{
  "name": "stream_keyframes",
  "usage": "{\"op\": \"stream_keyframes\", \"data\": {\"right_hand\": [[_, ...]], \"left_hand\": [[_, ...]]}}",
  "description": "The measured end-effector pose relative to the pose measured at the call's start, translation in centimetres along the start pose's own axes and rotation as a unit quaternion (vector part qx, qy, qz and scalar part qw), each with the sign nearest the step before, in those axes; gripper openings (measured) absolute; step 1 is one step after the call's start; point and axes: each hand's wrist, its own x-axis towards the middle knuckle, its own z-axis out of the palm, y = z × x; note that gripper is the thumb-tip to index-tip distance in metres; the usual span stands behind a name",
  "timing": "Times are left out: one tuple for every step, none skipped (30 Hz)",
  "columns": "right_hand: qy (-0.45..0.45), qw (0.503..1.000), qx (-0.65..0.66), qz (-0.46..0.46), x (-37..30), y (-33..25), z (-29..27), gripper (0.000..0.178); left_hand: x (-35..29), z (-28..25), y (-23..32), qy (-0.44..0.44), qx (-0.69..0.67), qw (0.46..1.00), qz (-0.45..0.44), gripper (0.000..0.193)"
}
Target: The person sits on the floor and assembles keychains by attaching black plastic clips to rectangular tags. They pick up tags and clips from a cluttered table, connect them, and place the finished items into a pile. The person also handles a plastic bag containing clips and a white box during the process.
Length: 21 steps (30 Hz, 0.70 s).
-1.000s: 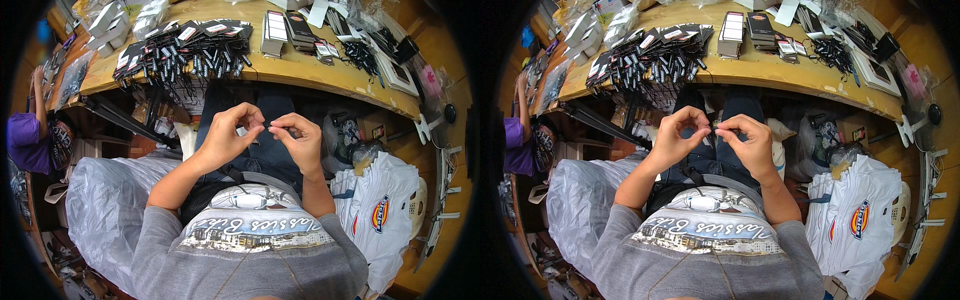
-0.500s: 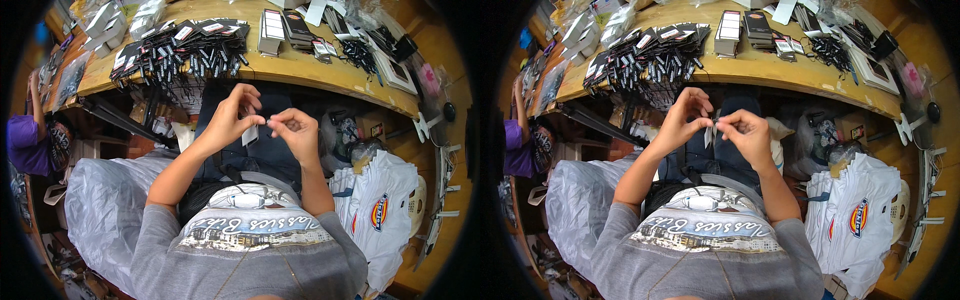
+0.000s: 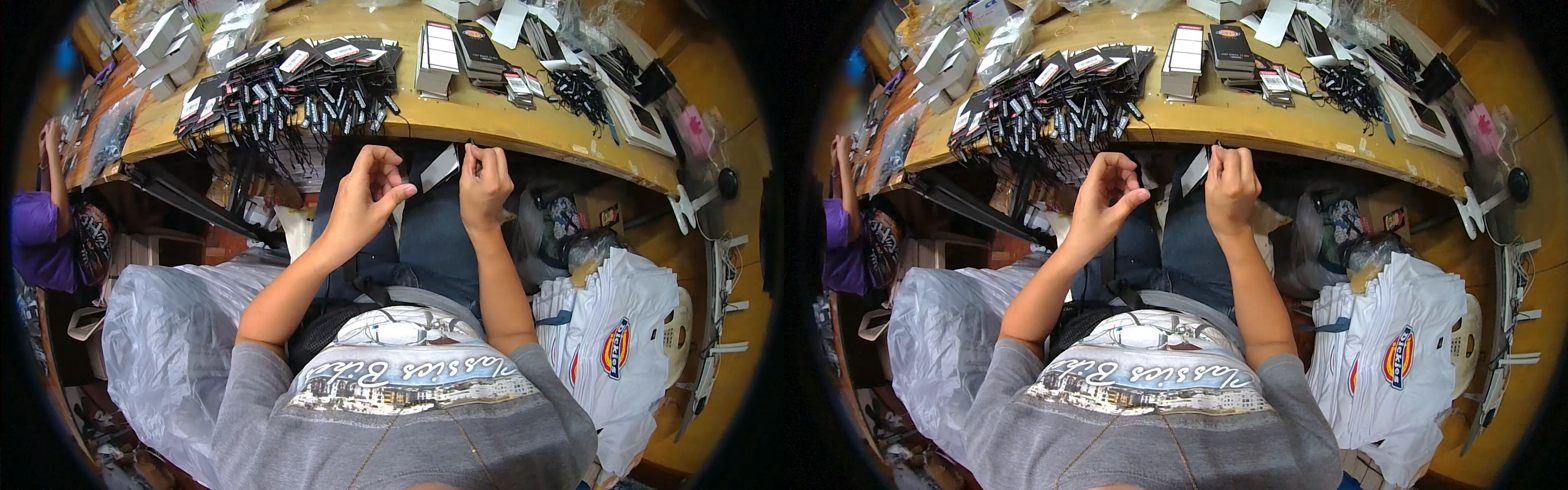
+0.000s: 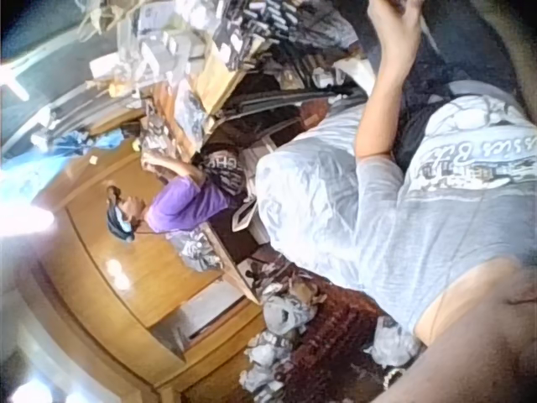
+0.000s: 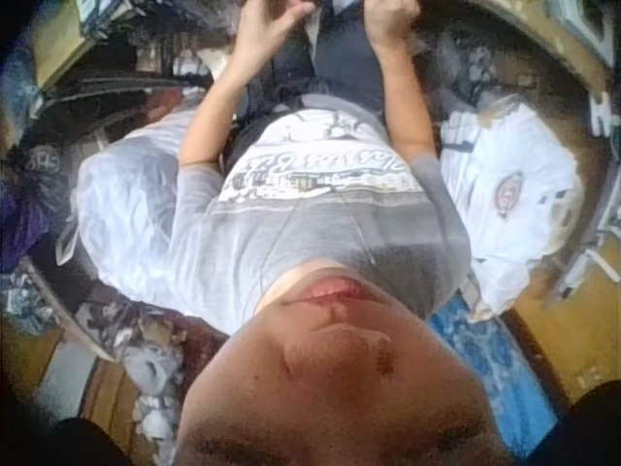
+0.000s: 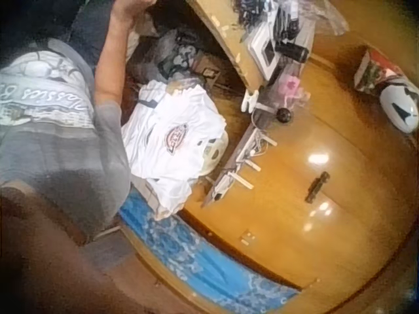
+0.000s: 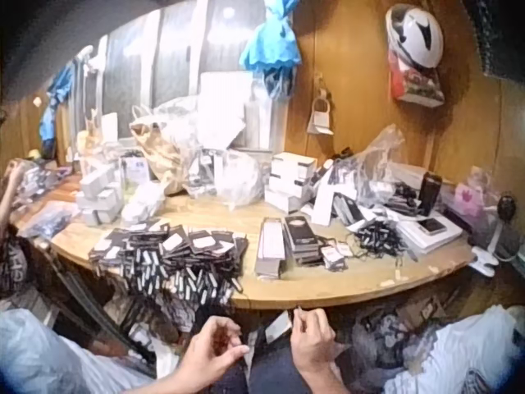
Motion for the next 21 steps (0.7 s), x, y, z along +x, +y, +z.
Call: {"op": "stream_keyframes", "data": {"right_hand": [[0.000,1.000,-0.015,-0.011,0.0,-0.1,0.1,0.012],[0.000,0.999,-0.033,-0.021,0.1,-0.1,0.2,0.012],[-0.002,0.998,-0.048,-0.027,0.2,-0.2,0.3,0.011],[-0.003,0.997,-0.063,-0.034,0.2,-0.2,0.4,0.011],[-0.002,0.996,-0.076,-0.041,0.4,-0.4,0.5,0.011],[-0.014,0.996,-0.086,-0.034,0.5,-0.8,0.4,0.010],[-0.018,0.996,-0.081,-0.032,0.5,-0.8,0.3,0.010],[-0.022,0.996,-0.075,-0.032,0.7,-0.8,0.3,0.010],[-0.025,0.997,-0.068,-0.032,0.9,-0.9,0.2,0.010],[-0.044,0.997,-0.049,-0.037,1.0,-1.2,-0.3,0.010],[-0.062,0.997,-0.026,-0.046,1.3,-1.7,-0.9,0.009],[-0.081,0.995,-0.003,-0.057,1.5,-2.4,-1.6,0.009],[-0.100,0.991,0.052,-0.074,1.5,-3.6,-2.2,0.006],[-0.141,0.981,0.068,-0.111,1.3,-4.6,-2.9,0.007],[-0.186,0.968,0.087,-0.145,0.6,-5.3,-3.4,0.009],[-0.237,0.955,0.085,-0.156,-0.2,-6.2,-4.1,0.012],[-0.261,0.945,0.108,-0.167,-0.5,-7.4,-4.9,0.012],[-0.253,0.940,0.128,-0.190,-1.2,-7.9,-5.0,0.012],[-0.255,0.933,0.145,-0.209,-1.6,-8.7,-5.3,0.011],[-0.271,0.923,0.156,-0.223,-2.0,-9.3,-5.7,0.010],[-0.287,0.914,0.162,-0.235,-2.1,-9.7,-6.1,0.010]], "left_hand": [[0.0,0.1,0.0,-0.002,0.003,1.000,-0.006,0.030],[0.1,0.2,0.2,-0.007,0.004,1.000,-0.012,0.029],[0.1,0.3,0.3,-0.012,0.005,1.000,-0.017,0.029],[0.0,0.5,0.1,-0.019,0.004,1.000,-0.021,0.027],[0.0,0.6,-0.1,-0.026,0.005,0.999,-0.023,0.025],[0.0,0.7,-0.2,-0.033,0.006,0.999,-0.024,0.023],[0.0,0.8,-0.2,-0.056,-0.028,0.995,-0.080,0.019],[0.0,0.7,0.0,-0.077,-0.061,0.986,-0.134,0.017],[0.1,0.7,0.1,-0.098,-0.093,0.973,-0.187,0.016],[0.0,0.5,-1.4,-0.130,-0.110,0.962,-0.214,0.037],[0.3,0.2,-1.7,-0.153,-0.223,0.916,-0.296,0.044],[0.6,-0.1,-1.9,-0.172,-0.334,0.850,-0.370,0.050],[0.8,-0.4,-2.3,-0.187,-0.437,0.765,-0.434,0.057],[0.7,-0.5,-3.1,-0.180,-0.470,0.735,-0.453,0.071],[0.5,-0.8,-2.8,-0.187,-0.518,0.702,-0.451,0.063],[0.3,-0.6,-2.7,-0.150,-0.507,0.718,-0.452,0.056],[0.0,-0.7,-2.9,-0.110,-0.493,0.735,-0.452,0.049],[-0.2,-1.1,-3.3,-0.138,-0.455,0.782,-0.403,0.037],[-0.8,-1.7,-3.3,-0.144,-0.443,0.796,-0.387,0.036],[-1.2,-2.3,-2.6,-0.130,-0.441,0.797,-0.392,0.038],[-1.5,-2.8,-1.6,-0.121,-0.440,0.796,-0.398,0.041]]}}
